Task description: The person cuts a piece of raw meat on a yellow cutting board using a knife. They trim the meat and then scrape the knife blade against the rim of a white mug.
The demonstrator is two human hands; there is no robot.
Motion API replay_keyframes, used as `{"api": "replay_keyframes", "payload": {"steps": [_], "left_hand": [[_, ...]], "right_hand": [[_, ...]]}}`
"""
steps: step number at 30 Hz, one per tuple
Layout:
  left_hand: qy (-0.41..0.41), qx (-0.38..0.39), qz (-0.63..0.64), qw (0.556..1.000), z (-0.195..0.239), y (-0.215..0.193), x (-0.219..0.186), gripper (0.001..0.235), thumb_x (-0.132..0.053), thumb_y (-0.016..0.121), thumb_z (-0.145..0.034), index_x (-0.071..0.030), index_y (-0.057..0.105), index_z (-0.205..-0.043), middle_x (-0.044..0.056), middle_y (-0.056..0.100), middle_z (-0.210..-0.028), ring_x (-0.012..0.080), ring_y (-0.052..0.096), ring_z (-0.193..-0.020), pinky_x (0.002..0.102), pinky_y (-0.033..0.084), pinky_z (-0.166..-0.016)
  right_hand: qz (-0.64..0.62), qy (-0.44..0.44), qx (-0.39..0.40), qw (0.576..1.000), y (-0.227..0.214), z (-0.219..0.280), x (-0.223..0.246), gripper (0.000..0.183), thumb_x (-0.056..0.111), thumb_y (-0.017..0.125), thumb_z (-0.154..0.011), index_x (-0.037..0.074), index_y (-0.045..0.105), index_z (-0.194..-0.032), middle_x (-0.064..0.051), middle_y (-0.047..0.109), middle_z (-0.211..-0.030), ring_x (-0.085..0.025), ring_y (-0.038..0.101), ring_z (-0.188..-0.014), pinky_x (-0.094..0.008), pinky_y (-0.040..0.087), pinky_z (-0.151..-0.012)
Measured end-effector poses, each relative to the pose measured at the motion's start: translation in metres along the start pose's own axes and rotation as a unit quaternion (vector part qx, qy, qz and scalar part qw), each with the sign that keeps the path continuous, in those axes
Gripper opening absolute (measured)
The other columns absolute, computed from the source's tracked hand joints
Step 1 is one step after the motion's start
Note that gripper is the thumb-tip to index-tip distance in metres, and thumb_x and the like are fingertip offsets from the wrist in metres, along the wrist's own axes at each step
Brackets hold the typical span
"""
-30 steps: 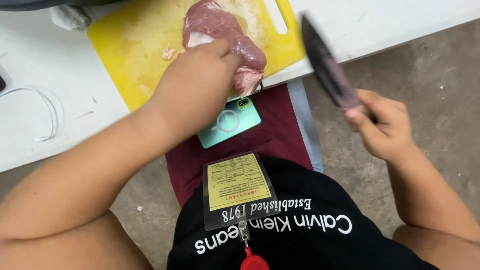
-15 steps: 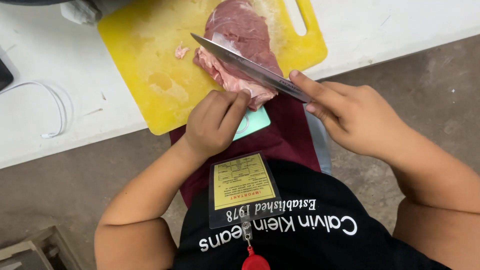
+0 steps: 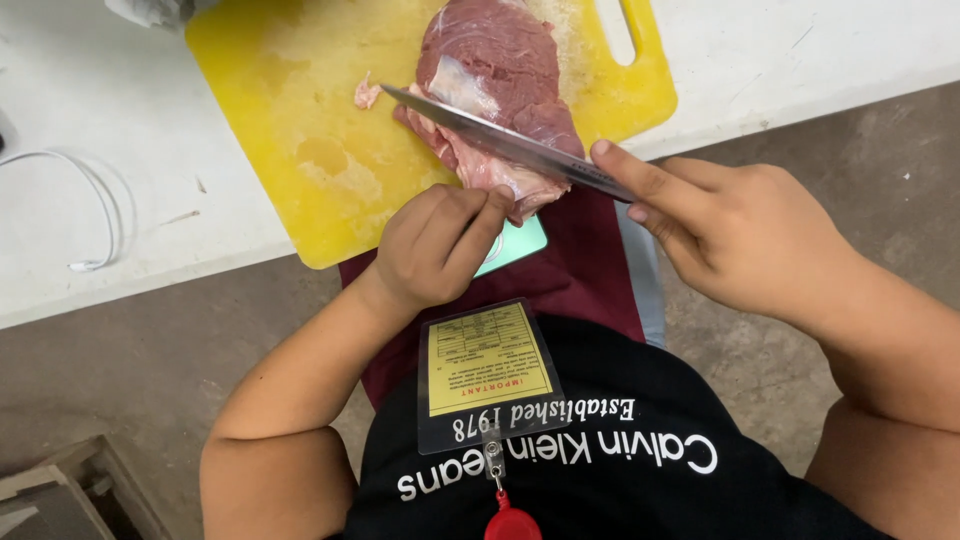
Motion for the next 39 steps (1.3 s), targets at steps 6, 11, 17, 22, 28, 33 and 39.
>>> {"api": "replay_keyframes", "payload": {"steps": [6, 11, 17, 22, 28, 33, 39], "left_hand": [[0.007, 0.004, 0.002, 1.000, -0.001, 0.001, -0.001, 0.017, 0.009, 0.077, -0.095, 0.010, 0.065, -0.107, 0.018, 0.063, -0.090, 0.0254, 0.061, -0.067, 0.035, 0.055, -0.056], [0.006, 0.009, -0.007, 1.000, 0.003, 0.003, -0.003, 0.015, 0.009, 0.073, -0.097, 0.011, 0.065, -0.109, 0.019, 0.063, -0.089, 0.0264, 0.062, -0.066, 0.036, 0.056, -0.055], [-0.040, 0.014, 0.002, 0.999, 0.000, 0.003, 0.000, 0.013, 0.008, 0.076, -0.095, 0.009, 0.067, -0.104, 0.015, 0.063, -0.087, 0.0234, 0.059, -0.065, 0.034, 0.055, -0.056], [-0.059, 0.004, -0.001, 0.998, -0.004, 0.003, 0.000, 0.008, 0.007, 0.072, -0.096, 0.008, 0.066, -0.090, 0.016, 0.061, -0.082, 0.0238, 0.058, -0.062, 0.034, 0.053, -0.053], [-0.090, 0.016, 0.033, 0.995, 0.006, 0.008, 0.001, 0.002, 0.011, 0.066, -0.097, 0.012, 0.065, -0.099, 0.017, 0.064, -0.085, 0.0271, 0.062, -0.068, 0.037, 0.055, -0.056], [-0.109, 0.018, 0.029, 0.994, 0.016, 0.011, 0.006, 0.005, 0.008, 0.069, -0.098, 0.009, 0.066, -0.102, 0.018, 0.062, -0.087, 0.0283, 0.060, -0.067, 0.036, 0.054, -0.056], [-0.091, 0.028, 0.024, 0.995, 0.022, 0.017, 0.004, 0.007, 0.009, 0.068, -0.097, 0.009, 0.064, -0.104, 0.017, 0.058, -0.086, 0.0293, 0.056, -0.068, 0.038, 0.052, -0.056]], "right_hand": [[0.015, -0.036, -0.006, 0.999, 0.001, -0.008, 0.001, 0.059, 0.018, 0.057, -0.106, 0.020, 0.040, -0.162, -0.002, 0.066, -0.088, -0.028, 0.055, -0.056, -0.040, 0.041, -0.045], [-0.003, -0.048, 0.001, 0.999, 0.001, -0.015, 0.002, 0.057, 0.020, 0.054, -0.106, 0.021, 0.040, -0.162, -0.002, 0.067, -0.091, -0.030, 0.057, -0.060, -0.042, 0.045, -0.048], [-0.029, -0.012, 0.082, 0.996, -0.002, 0.002, -0.018, 0.060, 0.024, 0.054, -0.101, 0.022, 0.043, -0.159, -0.002, 0.074, -0.091, -0.027, 0.059, -0.048, -0.041, 0.047, -0.046], [0.002, 0.061, 0.144, 0.988, 0.003, 0.039, -0.045, 0.063, 0.035, 0.051, -0.096, 0.031, 0.043, -0.158, 0.003, 0.077, -0.100, -0.027, 0.066, -0.045, -0.043, 0.053, -0.045], [0.090, 0.108, 0.180, 0.974, 0.006, 0.081, -0.067, 0.068, 0.040, 0.050, -0.095, 0.048, 0.033, -0.160, 0.019, 0.074, -0.084, -0.016, 0.066, -0.049, -0.034, 0.049, -0.039], [0.067, 0.097, 0.121, 0.986, -0.003, 0.106, -0.070, 0.065, 0.032, 0.054, -0.096, 0.040, 0.041, -0.159, 0.012, 0.069, -0.071, -0.014, 0.059, -0.042, -0.027, 0.049, -0.042], [-0.012, 0.065, 0.068, 0.996, 0.000, 0.086, -0.054, 0.063, 0.029, 0.057, -0.097, 0.026, 0.045, -0.158, 0.003, 0.071, -0.079, -0.019, 0.060, -0.050, -0.035, 0.052, -0.048]]}}
Point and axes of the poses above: each hand's wrist, its own z-axis away from the middle knuckle, its own y-axis out of the palm, x = y × z, the point moved 9 cm from there along -z, towards the middle knuckle
